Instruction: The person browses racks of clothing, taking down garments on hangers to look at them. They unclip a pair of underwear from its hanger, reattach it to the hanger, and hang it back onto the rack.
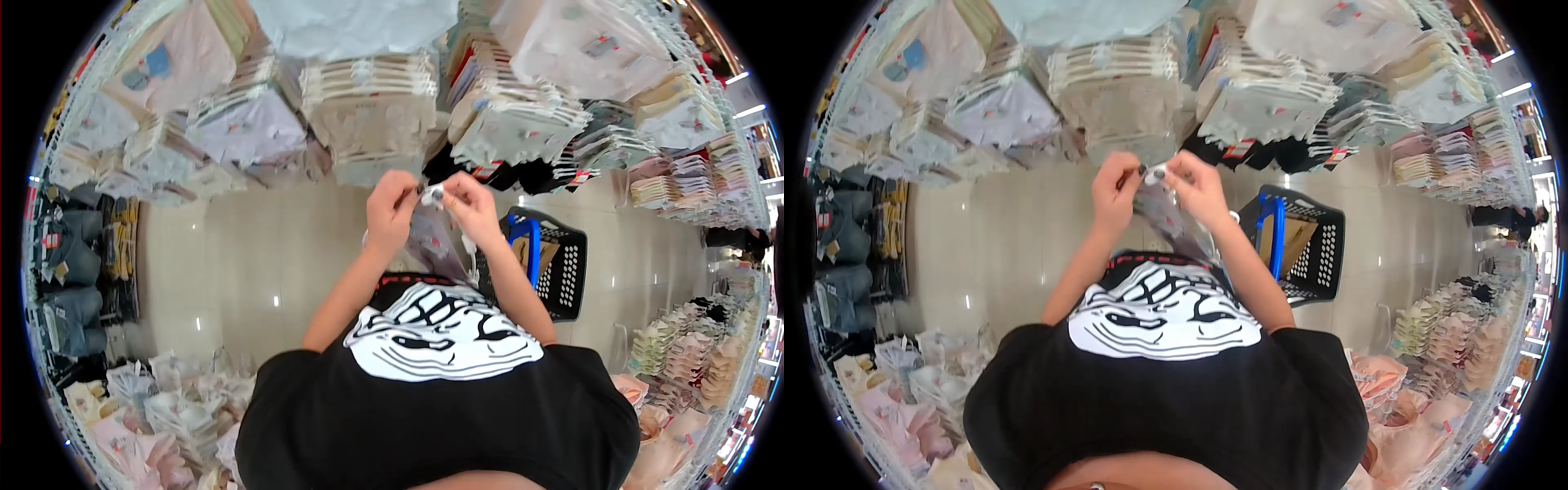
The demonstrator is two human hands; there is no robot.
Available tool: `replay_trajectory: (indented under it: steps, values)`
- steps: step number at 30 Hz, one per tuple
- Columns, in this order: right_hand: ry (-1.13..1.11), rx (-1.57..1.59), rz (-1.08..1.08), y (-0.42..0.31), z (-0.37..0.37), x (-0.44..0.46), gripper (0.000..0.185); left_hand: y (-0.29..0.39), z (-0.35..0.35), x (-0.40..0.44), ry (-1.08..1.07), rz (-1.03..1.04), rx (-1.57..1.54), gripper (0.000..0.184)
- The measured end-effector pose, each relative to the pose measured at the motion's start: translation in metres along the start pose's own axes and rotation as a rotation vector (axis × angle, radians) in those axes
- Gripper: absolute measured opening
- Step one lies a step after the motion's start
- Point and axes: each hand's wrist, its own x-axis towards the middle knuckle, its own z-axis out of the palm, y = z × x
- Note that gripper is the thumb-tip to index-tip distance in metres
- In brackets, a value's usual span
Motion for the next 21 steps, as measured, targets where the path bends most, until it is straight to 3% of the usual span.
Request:
replay_trajectory:
  steps: [3, 5, 13, 16, 19, 21]
  values:
    - [0.028, -0.057, -0.130, 0.011, -0.004, 0.000, 0.011, -0.002, 0.007, 0.004, -0.022, 0.141, 0.149, 0.009]
    - [0.021, -0.122, -0.084, 0.020, -0.009, -0.002, 0.006, -0.009, 0.012, 0.003, -0.007, 0.121, 0.122, 0.008]
    - [0.070, -0.155, -0.048, -0.005, -0.011, -0.010, 0.017, -0.006, 0.016, 0.008, -0.047, 0.079, 0.077, 0.006]
    - [0.120, -0.253, -0.251, 0.006, -0.015, -0.009, 0.019, -0.011, 0.015, 0.011, -0.099, 0.105, 0.065, 0.005]
    - [0.110, -0.223, -0.219, 0.006, -0.017, -0.011, 0.021, -0.013, 0.017, 0.011, -0.138, 0.014, -0.087, 0.006]
    - [0.081, -0.151, -0.105, 0.002, -0.018, -0.012, 0.034, -0.011, 0.016, 0.008, -0.203, -0.127, -0.186, 0.008]
